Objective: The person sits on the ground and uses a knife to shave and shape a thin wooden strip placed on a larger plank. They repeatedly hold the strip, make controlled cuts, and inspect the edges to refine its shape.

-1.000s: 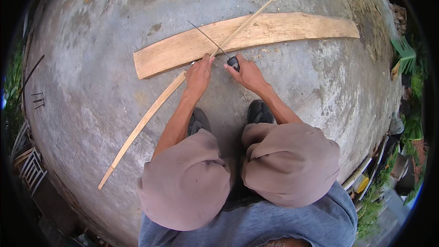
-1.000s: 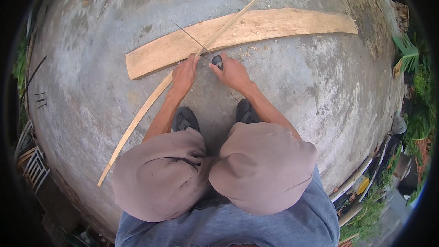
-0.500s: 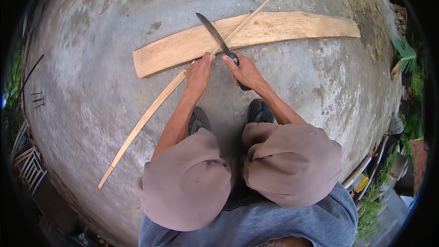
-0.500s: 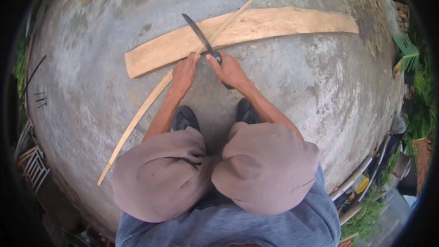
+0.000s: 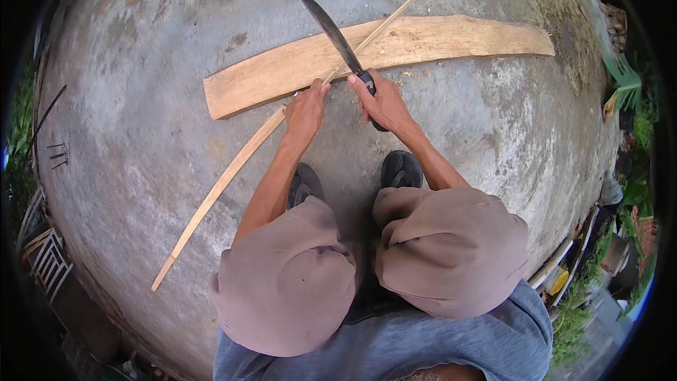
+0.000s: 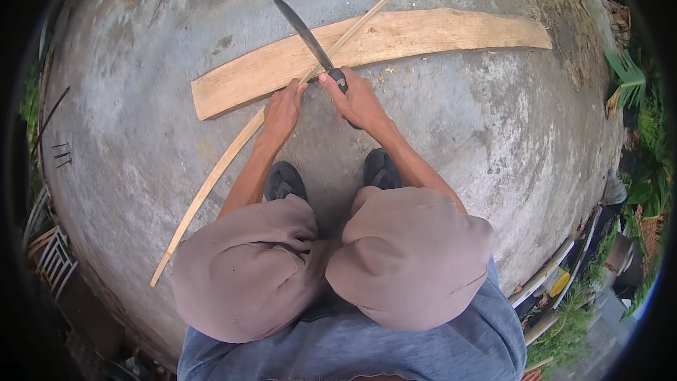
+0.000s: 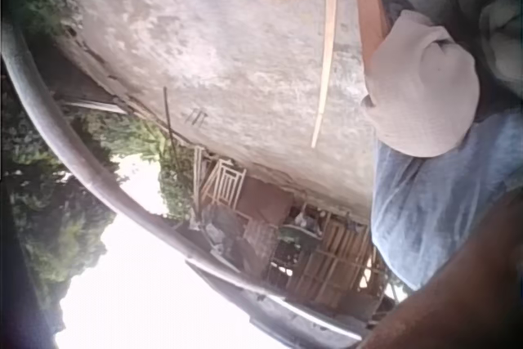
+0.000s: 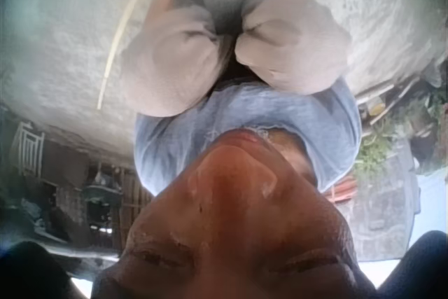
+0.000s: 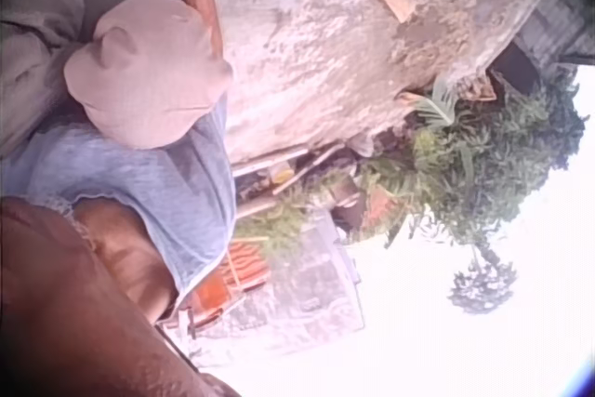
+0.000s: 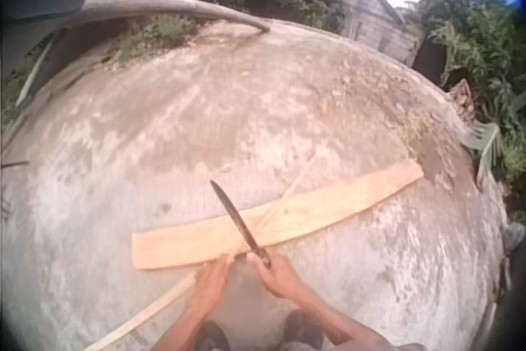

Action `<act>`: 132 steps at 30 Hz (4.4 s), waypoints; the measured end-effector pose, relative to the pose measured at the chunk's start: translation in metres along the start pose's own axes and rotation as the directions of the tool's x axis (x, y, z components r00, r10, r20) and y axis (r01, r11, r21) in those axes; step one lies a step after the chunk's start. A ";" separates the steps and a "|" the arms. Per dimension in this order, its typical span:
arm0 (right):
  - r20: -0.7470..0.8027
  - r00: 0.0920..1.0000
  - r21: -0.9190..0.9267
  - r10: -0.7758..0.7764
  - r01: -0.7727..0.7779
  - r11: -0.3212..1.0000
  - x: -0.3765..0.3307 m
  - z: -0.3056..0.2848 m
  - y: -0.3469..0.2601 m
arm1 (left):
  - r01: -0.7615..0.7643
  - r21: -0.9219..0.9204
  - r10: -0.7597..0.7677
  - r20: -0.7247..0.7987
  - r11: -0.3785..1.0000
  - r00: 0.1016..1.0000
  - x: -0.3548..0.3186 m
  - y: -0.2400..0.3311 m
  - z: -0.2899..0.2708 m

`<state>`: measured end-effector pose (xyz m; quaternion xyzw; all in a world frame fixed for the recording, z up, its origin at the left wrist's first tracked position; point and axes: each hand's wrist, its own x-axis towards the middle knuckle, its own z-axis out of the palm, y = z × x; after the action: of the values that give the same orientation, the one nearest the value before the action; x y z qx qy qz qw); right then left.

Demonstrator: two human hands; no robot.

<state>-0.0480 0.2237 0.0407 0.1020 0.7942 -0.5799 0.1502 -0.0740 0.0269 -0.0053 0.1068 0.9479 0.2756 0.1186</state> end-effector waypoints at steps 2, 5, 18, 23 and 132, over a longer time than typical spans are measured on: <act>-0.111 0.985 -0.112 -0.131 0.119 0.987 0.001 -0.002 0.008 | -0.002 -0.015 0.002 0.005 1.000 1.000 -0.001 0.001 0.005; -0.022 0.998 -0.296 -0.058 0.049 0.954 0.012 0.004 0.034 | -0.007 -0.007 0.007 0.002 1.000 1.000 0.002 -0.001 0.003; 0.075 0.991 -0.079 0.115 -0.109 0.991 0.006 0.009 0.021 | -0.039 -0.070 0.037 -0.023 0.997 0.999 0.001 -0.008 -0.001; -0.015 0.968 -0.375 -0.249 0.225 0.899 -0.006 0.009 0.019 | -0.014 -0.140 0.015 0.007 0.990 1.000 0.005 -0.007 0.001; -0.030 0.973 -0.591 -0.228 0.167 0.789 -0.019 0.017 0.013 | 0.002 0.115 0.001 -0.026 0.993 1.000 -0.007 0.005 0.000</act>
<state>-0.0236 0.2114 0.0315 -0.0039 0.9465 -0.3144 0.0729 -0.0665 0.0289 -0.0015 0.1096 0.9637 0.2219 0.1000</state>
